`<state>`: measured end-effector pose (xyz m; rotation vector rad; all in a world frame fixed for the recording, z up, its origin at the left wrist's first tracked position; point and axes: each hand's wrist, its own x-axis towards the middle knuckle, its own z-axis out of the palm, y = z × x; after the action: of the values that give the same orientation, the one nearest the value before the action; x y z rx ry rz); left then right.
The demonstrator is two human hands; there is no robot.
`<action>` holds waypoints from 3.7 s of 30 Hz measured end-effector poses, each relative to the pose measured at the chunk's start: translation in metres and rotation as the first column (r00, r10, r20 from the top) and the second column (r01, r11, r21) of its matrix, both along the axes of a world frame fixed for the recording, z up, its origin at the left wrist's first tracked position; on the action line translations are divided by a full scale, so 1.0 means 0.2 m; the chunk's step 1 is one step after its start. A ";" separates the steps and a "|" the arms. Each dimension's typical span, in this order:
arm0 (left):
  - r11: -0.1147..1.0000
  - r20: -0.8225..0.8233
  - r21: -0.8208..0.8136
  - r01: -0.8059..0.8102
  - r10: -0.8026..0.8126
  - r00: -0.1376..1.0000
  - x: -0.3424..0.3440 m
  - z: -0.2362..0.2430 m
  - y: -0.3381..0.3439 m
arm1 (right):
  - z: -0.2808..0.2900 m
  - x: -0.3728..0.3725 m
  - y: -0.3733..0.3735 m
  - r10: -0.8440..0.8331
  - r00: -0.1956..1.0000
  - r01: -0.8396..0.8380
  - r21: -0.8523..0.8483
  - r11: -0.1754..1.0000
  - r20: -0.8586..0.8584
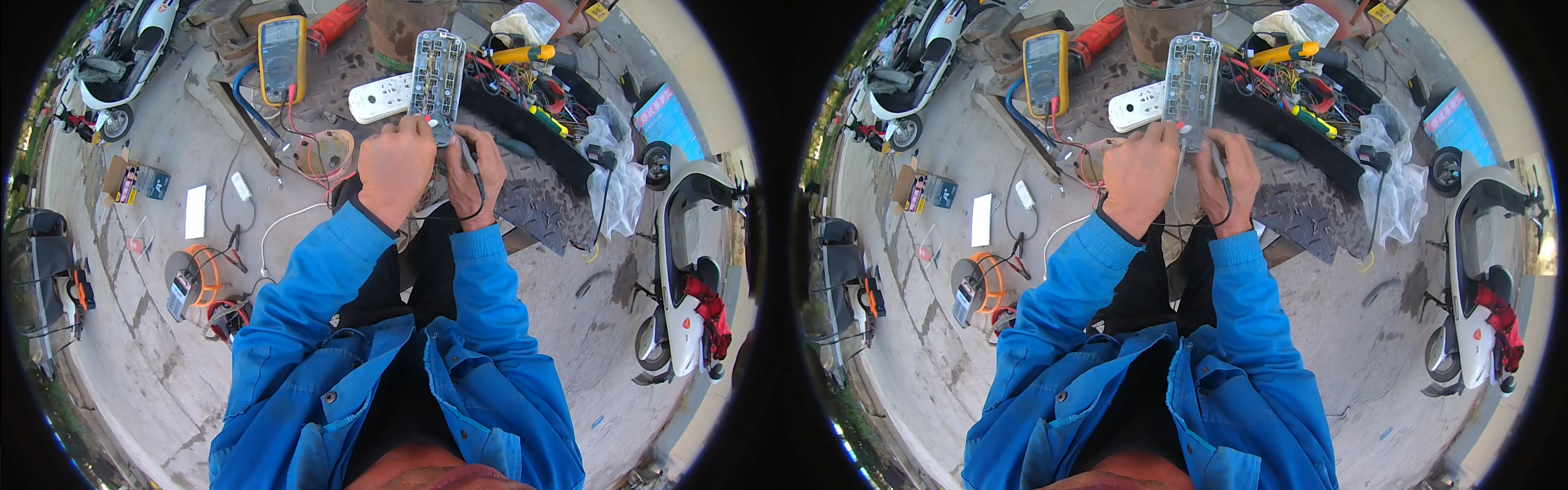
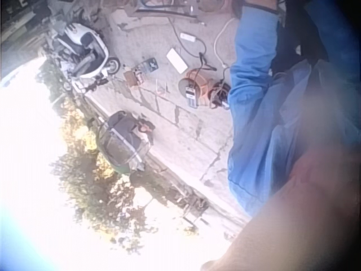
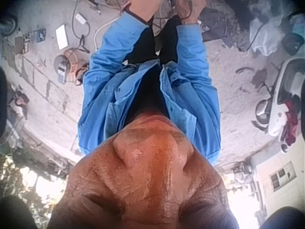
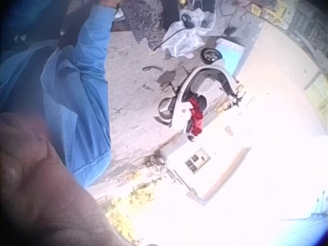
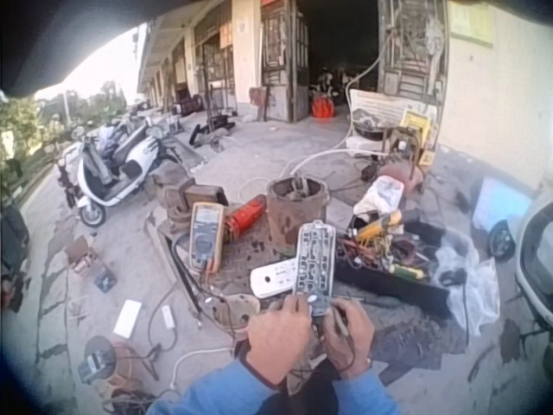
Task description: The person uses a multimeter to test points on a disassembled power strip circuit board. They hold the board with one hand and probe various contacts with the multimeter leads while seated at a workbench.
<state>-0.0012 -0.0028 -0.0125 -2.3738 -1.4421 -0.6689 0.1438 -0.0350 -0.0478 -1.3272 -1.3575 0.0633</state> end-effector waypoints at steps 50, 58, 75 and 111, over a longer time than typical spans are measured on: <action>0.998 0.032 -0.060 0.002 0.000 0.999 -0.01 -0.03 0.00 | -0.02 0.01 -0.01 -0.076 0.975 0.068 -0.049 0.997 -0.209; 0.997 0.073 -0.075 0.009 -0.004 0.997 -0.02 -0.02 0.00 | 0.00 0.01 -0.01 -0.045 0.984 0.044 -0.009 0.999 -0.174; 0.992 0.105 -0.116 0.040 -0.028 0.994 -0.05 0.01 0.02 | 0.01 0.03 -0.01 -0.015 0.993 0.018 0.025 1.000 -0.121; 0.990 0.080 -0.133 0.040 -0.029 0.996 -0.03 0.01 0.02 | 0.01 0.02 0.02 -0.009 0.998 0.008 -0.010 1.000 -0.069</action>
<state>-0.0064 0.0007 -0.0104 -2.5055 -1.5263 -0.7015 0.1471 -0.0313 -0.0452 -1.3276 -1.2943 0.1097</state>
